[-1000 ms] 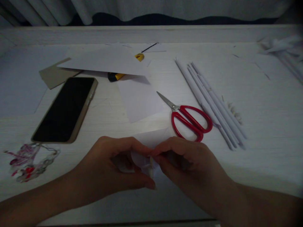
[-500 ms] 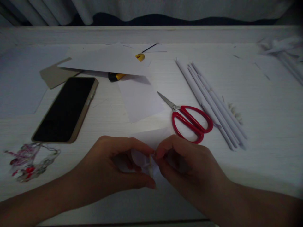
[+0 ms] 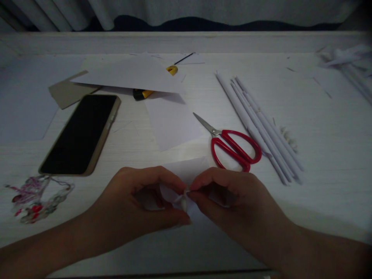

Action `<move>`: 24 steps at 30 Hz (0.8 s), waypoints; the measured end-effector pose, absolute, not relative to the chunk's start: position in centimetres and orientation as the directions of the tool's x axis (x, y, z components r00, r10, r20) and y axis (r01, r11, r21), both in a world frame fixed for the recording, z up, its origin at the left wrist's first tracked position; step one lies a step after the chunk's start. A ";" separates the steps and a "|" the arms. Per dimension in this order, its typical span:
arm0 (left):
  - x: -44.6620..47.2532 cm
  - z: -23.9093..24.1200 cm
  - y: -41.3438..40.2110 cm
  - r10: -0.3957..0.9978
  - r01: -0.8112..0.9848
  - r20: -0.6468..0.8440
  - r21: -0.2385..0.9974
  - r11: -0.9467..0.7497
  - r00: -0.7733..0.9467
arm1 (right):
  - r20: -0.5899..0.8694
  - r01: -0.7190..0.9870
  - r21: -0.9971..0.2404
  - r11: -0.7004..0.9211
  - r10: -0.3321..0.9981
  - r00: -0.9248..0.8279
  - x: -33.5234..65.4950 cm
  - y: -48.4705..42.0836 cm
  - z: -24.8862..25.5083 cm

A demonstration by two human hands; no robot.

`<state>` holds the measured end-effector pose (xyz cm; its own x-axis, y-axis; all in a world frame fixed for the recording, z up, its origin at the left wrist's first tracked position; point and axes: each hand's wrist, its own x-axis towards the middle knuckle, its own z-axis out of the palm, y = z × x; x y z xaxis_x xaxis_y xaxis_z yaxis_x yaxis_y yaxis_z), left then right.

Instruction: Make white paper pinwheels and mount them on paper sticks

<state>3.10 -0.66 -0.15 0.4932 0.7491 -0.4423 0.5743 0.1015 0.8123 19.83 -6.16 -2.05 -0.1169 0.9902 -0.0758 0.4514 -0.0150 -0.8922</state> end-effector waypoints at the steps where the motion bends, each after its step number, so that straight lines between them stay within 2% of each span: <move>1: 3.1 -0.1 -0.7 0.757 0.569 -0.436 0.815 0.104 0.487 | -0.083 0.437 -0.899 -0.024 0.990 -0.115 19.8 -6.1 -2.1; 5: 3.1 -0.2 -0.8 0.773 0.551 -0.421 0.827 0.111 0.475 | -0.130 0.373 -0.924 -0.080 0.986 -0.109 19.9 -6.0 -2.1; 11: 3.0 -0.3 -0.8 0.809 0.547 -0.337 0.837 0.023 0.481 | -0.140 0.354 -0.930 -0.095 0.985 -0.104 20.0 -6.1 -2.0; 16: 2.7 -0.3 -0.8 0.792 0.462 -0.233 0.884 -0.068 0.564 | -0.184 0.355 -0.924 -0.143 0.979 -0.085 20.0 -6.0 -2.2; 19: 2.8 -0.2 -0.8 0.749 0.440 -0.236 0.895 -0.081 0.619 | -0.203 0.371 -0.915 -0.158 0.975 -0.086 20.0 -6.0 -2.3; 24: 3.1 0.1 -0.7 0.753 0.508 -0.291 0.859 -0.066 0.590 | -0.164 0.355 -0.928 -0.112 0.979 -0.121 20.0 -5.9 -2.2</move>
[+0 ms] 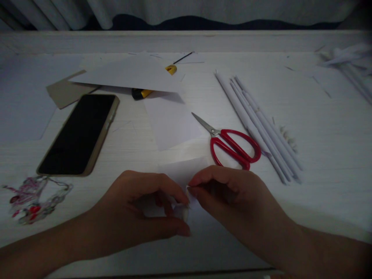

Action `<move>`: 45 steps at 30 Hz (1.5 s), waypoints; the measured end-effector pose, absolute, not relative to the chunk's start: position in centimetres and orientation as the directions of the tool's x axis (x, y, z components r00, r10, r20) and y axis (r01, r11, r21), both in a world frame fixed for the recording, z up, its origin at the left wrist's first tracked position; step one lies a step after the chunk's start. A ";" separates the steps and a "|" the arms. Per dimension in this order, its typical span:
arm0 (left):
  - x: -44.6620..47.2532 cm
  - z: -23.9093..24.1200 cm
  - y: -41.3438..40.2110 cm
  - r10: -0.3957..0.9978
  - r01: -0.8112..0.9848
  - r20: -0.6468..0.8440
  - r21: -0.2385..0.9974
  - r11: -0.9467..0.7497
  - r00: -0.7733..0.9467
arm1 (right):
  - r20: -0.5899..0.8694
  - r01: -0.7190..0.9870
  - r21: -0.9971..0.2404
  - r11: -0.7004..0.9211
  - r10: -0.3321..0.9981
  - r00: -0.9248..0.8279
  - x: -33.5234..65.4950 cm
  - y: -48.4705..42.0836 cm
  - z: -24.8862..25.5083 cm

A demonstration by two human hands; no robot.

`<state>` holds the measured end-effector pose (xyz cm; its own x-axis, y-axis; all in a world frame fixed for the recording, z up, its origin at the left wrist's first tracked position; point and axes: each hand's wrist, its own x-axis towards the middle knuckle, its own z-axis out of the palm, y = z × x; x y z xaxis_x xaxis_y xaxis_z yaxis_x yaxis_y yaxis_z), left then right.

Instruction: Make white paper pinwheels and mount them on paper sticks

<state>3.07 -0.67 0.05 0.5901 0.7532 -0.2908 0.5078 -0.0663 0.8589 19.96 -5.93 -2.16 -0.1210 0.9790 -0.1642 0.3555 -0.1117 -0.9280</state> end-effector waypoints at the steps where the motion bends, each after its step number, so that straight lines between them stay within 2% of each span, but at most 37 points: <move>1: 3.1 0.1 -0.6 0.753 0.515 -0.304 0.855 -0.055 0.584 | -0.156 0.355 -0.929 -0.101 0.979 -0.128 19.9 -5.9 -2.1; 16: 3.1 0.2 -0.3 0.726 0.531 -0.391 0.847 0.042 0.566 | -0.106 0.380 -0.924 -0.045 0.984 -0.142 19.9 -6.1 -2.2; 25: 3.4 0.0 -0.5 0.741 0.440 -0.421 0.878 0.189 0.523 | -0.083 0.381 -0.925 -0.022 0.986 -0.144 19.9 -6.0 -2.1; 33: 3.5 0.3 -0.3 0.724 0.512 -0.465 0.840 0.180 0.509 | -0.056 0.392 -0.920 0.005 0.988 -0.143 19.9 -6.1 -2.2; 45: 3.4 0.1 -0.3 0.731 0.502 -0.444 0.850 0.161 0.518 | -0.019 0.465 -0.884 0.050 0.990 -0.143 20.0 -6.1 -2.1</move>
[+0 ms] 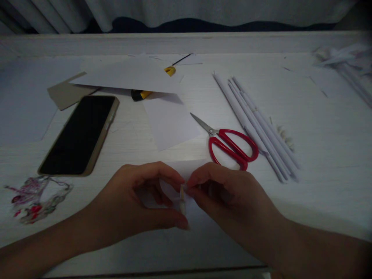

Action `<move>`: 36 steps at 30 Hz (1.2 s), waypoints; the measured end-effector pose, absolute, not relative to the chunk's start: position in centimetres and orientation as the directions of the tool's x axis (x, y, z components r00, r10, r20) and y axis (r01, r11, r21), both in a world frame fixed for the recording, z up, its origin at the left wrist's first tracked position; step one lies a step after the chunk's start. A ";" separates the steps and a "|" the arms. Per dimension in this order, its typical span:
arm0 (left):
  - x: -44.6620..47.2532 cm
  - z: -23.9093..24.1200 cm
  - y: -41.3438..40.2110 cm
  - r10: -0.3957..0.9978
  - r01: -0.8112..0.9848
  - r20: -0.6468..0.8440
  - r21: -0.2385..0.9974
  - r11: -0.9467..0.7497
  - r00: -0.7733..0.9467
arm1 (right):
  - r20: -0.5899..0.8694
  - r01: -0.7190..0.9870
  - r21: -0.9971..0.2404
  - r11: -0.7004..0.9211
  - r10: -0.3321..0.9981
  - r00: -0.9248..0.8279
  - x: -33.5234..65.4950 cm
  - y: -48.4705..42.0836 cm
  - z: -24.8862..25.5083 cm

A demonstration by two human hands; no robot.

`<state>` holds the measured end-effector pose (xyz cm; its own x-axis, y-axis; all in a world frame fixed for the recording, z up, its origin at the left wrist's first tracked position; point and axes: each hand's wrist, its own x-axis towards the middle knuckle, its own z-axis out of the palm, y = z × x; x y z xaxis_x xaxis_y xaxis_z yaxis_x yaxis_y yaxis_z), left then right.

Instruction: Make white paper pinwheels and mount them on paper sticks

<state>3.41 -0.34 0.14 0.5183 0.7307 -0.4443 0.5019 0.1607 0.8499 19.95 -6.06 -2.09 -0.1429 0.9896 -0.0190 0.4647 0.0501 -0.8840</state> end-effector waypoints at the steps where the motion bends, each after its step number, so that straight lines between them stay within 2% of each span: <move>1: 3.4 0.1 -0.3 0.732 0.504 -0.443 0.849 0.158 0.517 | -0.011 0.467 -0.883 0.055 0.990 -0.139 20.0 -6.1 -2.1; 9: 3.6 0.6 -0.3 0.733 0.552 -0.464 0.821 0.145 0.498 | 0.059 0.525 -0.841 0.127 0.988 -0.145 19.9 -6.1 -2.1; 14: 3.4 0.4 -0.4 0.735 0.537 -0.457 0.830 0.149 0.501 | 0.227 0.593 -0.728 0.343 0.938 -0.263 20.3 -6.1 -1.7; 18: 3.2 0.0 -0.4 0.725 0.507 -0.453 0.846 0.166 0.519 | 0.303 0.521 -0.707 0.478 0.870 -0.388 20.5 -6.2 -1.5; 21: 3.1 -0.2 -0.3 0.696 0.489 -0.446 0.858 0.155 0.562 | 0.266 0.481 -0.739 0.472 0.860 -0.436 20.5 -6.3 -1.4; 25: 3.0 -0.3 0.0 0.689 0.506 -0.421 0.858 0.091 0.590 | 0.247 0.494 -0.719 0.489 0.844 -0.476 20.5 -6.3 -1.3; 36: 2.5 -0.5 0.3 0.668 0.450 -0.372 0.891 0.062 0.644 | 0.214 0.477 -0.764 0.434 0.868 -0.448 20.3 -6.1 -1.4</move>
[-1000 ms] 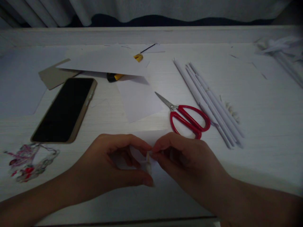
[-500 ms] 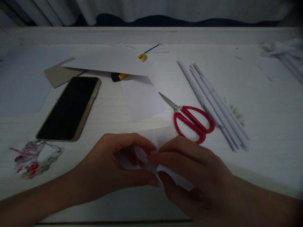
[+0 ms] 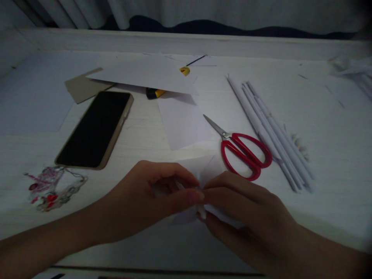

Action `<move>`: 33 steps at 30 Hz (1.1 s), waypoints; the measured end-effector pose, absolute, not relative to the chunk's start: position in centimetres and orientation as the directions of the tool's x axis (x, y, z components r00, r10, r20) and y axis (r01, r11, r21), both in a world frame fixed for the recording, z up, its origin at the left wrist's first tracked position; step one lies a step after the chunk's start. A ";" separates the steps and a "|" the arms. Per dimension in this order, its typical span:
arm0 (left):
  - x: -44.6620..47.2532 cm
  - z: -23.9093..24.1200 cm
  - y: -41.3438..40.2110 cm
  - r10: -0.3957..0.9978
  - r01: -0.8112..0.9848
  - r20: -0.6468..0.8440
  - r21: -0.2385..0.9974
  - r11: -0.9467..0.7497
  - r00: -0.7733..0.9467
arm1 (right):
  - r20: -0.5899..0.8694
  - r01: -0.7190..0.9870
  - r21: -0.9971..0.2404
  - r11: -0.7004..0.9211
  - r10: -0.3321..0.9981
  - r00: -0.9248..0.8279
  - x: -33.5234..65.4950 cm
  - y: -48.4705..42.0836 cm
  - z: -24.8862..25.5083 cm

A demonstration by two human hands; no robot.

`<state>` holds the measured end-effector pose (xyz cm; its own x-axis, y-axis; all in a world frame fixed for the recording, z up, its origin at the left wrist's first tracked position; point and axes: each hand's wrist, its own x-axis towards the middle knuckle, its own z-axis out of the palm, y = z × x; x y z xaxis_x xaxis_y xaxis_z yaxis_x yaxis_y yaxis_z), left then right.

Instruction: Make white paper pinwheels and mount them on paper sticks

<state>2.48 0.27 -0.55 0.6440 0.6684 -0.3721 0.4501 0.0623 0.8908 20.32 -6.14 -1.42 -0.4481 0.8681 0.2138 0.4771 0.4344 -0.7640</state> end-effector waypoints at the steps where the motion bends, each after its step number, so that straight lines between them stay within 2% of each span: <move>1: 2.5 -0.6 0.3 0.665 0.438 -0.377 0.895 0.082 0.645 | 0.209 0.477 -0.766 0.431 0.868 -0.449 20.3 -6.2 -1.5; 8: 2.9 -0.8 0.6 0.599 0.428 -0.494 0.865 0.263 0.630 | 0.198 0.502 -0.753 0.426 0.874 -0.444 20.2 -6.2 -1.5; 17: 2.5 -0.9 0.5 0.597 0.474 -0.465 0.867 0.155 0.654 | 0.194 0.530 -0.722 0.445 0.865 -0.463 20.1 -6.2 -1.6; 23: 2.5 -1.1 0.6 0.586 0.455 -0.457 0.876 0.163 0.669 | 0.221 0.519 -0.704 0.485 0.844 -0.489 19.9 -6.4 -1.7; 30: 3.2 0.6 0.8 0.489 0.573 -0.649 0.755 0.320 0.582 | 0.214 0.525 -0.697 0.488 0.841 -0.497 19.9 -6.4 -1.6; 33: 3.2 0.9 0.7 0.487 0.576 -0.657 0.749 0.328 0.576 | 0.186 0.508 -0.732 0.454 0.851 -0.492 20.0 -6.3 -1.5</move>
